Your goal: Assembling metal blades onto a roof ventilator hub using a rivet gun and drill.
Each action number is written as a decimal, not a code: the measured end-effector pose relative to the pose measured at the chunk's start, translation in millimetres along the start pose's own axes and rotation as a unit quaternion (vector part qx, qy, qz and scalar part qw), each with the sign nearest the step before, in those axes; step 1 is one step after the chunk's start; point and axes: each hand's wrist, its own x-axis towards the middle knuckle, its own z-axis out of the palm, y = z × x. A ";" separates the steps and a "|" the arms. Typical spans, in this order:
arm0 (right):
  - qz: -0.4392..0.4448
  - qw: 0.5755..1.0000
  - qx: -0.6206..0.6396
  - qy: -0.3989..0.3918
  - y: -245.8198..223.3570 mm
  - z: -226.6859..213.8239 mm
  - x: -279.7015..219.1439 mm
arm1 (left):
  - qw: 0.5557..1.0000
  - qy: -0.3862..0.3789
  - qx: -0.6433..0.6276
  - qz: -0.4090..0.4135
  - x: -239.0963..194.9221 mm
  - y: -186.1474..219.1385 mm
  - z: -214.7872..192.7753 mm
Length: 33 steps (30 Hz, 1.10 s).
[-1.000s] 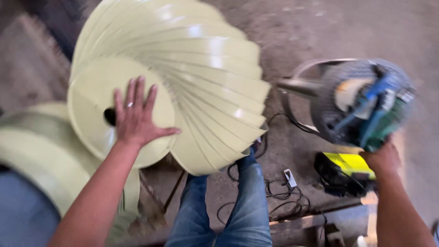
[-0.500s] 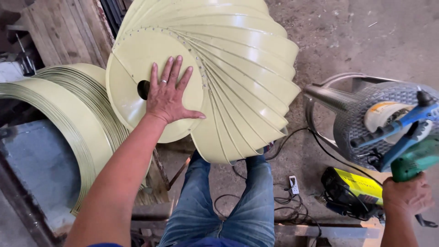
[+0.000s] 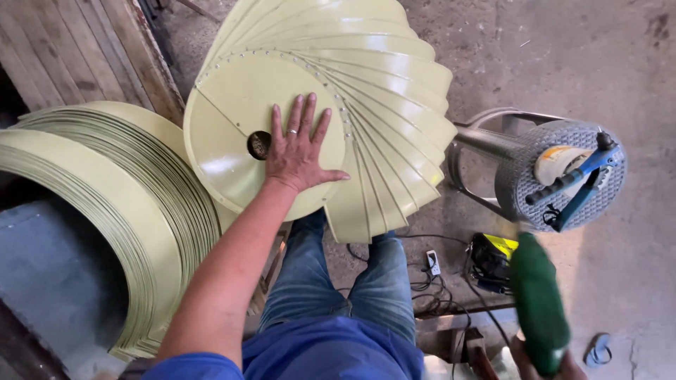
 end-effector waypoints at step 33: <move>-0.057 0.976 -0.079 -0.195 -374.8 76.0 85.9 | 0.991 0.115 -0.068 0.032 -2.4 -14.6 17.2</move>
